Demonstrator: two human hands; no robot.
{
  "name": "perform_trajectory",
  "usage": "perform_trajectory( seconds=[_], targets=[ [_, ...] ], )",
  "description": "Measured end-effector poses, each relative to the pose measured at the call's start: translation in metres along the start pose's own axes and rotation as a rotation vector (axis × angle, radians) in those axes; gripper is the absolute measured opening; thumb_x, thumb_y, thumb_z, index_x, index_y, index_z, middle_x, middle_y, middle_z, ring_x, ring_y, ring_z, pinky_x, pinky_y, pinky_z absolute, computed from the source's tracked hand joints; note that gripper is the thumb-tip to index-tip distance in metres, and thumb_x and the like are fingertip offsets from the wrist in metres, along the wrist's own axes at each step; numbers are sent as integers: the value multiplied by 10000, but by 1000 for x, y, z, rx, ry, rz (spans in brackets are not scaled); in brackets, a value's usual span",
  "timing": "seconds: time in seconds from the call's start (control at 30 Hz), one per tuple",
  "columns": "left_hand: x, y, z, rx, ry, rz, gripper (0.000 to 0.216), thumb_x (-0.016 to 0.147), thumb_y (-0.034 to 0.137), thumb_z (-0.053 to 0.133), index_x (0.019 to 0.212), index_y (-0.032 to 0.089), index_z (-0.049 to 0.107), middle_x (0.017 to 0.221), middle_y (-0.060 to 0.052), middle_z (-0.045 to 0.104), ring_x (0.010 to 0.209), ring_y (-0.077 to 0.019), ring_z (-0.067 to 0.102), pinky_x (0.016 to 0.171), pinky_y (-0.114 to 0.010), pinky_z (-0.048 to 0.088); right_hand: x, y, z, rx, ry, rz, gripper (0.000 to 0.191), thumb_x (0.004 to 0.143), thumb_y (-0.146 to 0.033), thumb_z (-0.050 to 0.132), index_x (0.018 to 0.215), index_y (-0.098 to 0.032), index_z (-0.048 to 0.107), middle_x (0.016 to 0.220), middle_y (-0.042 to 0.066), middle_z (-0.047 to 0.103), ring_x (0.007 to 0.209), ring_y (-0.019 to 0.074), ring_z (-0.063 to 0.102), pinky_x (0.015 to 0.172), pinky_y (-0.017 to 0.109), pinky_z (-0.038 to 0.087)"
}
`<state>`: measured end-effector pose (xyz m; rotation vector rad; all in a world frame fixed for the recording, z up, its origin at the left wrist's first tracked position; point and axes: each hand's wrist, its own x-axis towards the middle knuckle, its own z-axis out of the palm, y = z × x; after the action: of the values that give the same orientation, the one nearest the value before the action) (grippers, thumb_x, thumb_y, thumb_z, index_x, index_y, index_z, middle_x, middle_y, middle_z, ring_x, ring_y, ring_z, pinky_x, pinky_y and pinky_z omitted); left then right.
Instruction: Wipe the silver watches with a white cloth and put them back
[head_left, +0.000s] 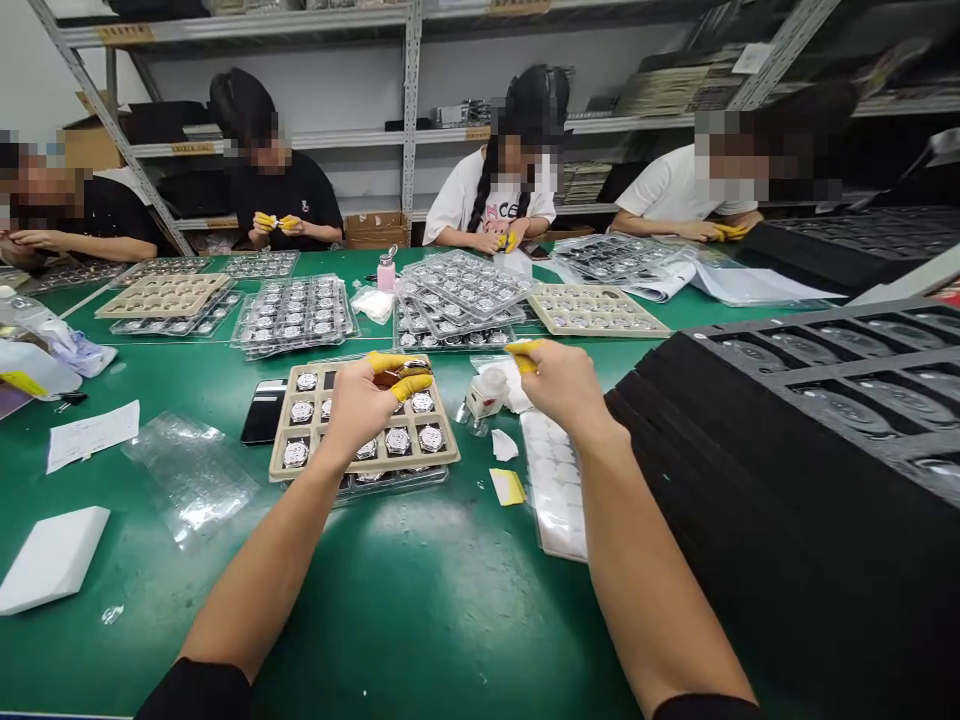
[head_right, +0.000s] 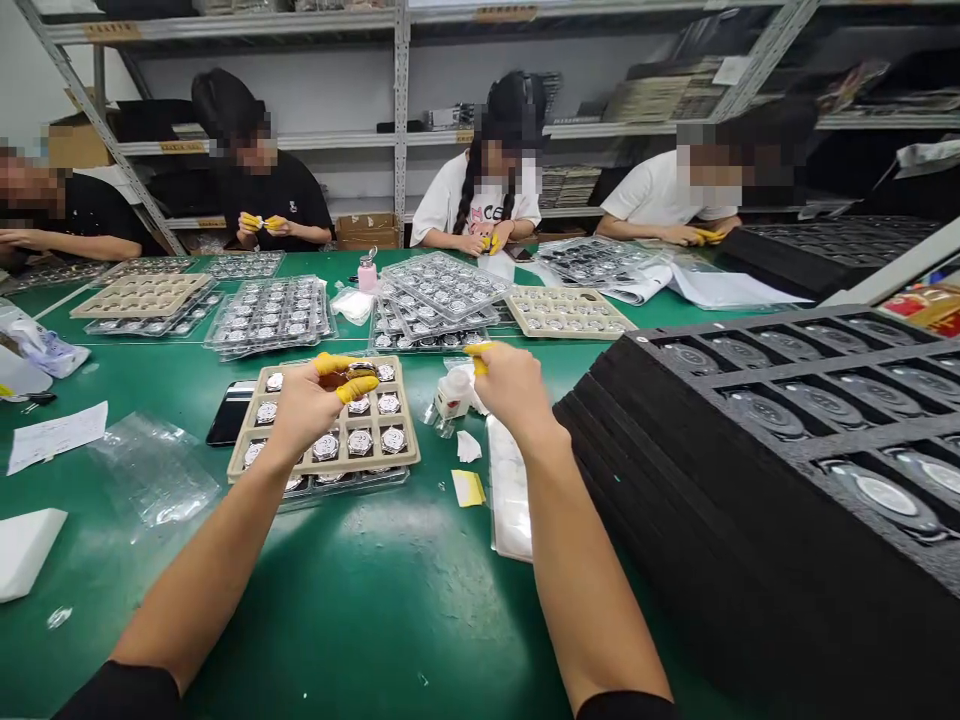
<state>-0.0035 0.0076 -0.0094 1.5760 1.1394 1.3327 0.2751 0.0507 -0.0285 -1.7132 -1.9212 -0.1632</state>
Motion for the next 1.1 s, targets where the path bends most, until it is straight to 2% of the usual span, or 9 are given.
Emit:
perform_trajectory(
  seconds=[0.1,0.23,0.4,0.57,0.63,0.73,0.8,0.93,1.1],
  targets=[
    [-1,1,-6,22,48,-28,301,770,351,825,1015,176,820,992,-89,804,934,-235,756,909,-404,604,-16,0,18,-37,-111,-220,430,855,-110,500,1190,-149,767,1160,129,780,1012,271,725,846,356,561],
    [-3,3,-8,38,75,-54,301,785,280,784,1063,170,821,1031,-97,807,945,-232,757,932,-415,598,-36,2,46,-24,41,-364,400,960,-182,459,1253,-103,719,1254,185,739,1155,294,691,1007,437,561],
    [-6,13,-3,-40,39,-63,270,782,292,802,1019,165,826,982,-89,810,891,-213,758,907,-388,608,-45,3,69,-13,227,-362,336,975,-217,498,1198,-94,718,1221,206,734,1125,301,686,1003,470,558],
    [-7,15,-4,-66,40,-68,259,788,279,792,1020,167,821,999,-90,813,888,-206,761,909,-385,614,-46,2,77,31,290,-341,340,901,-191,543,1170,-96,728,1173,189,750,1084,302,694,969,465,569],
    [-7,12,-2,-70,37,-67,263,788,283,793,1023,168,821,1016,-95,815,896,-210,763,914,-390,613,-45,0,77,134,276,-269,345,866,-200,553,1140,-113,744,1169,185,756,1093,311,691,980,485,562],
    [-4,9,0,-88,36,-65,261,782,279,788,1018,172,817,1032,-98,816,929,-222,766,915,-389,611,-41,-6,71,371,232,-72,310,820,-247,579,1042,-148,772,1121,182,769,1090,327,692,1019,538,537],
    [-3,10,-1,-84,48,-81,287,769,303,794,1022,168,808,1038,-103,814,947,-235,767,913,-392,609,-38,-13,61,435,235,-6,289,820,-266,569,991,-166,779,1077,172,779,1067,320,703,1021,543,539],
    [1,14,-10,-33,104,-116,411,758,408,801,1087,163,782,1023,-97,809,939,-245,771,930,-401,607,-29,-34,26,481,258,44,284,842,-253,567,1007,-210,794,1084,107,795,1040,258,728,989,435,574],
    [8,14,-19,12,139,-163,505,659,439,840,1082,172,766,953,-72,803,939,-279,780,979,-434,608,-12,-71,-20,550,257,99,261,885,-274,645,1090,-236,801,1078,35,809,938,187,752,892,318,606]
  ],
)
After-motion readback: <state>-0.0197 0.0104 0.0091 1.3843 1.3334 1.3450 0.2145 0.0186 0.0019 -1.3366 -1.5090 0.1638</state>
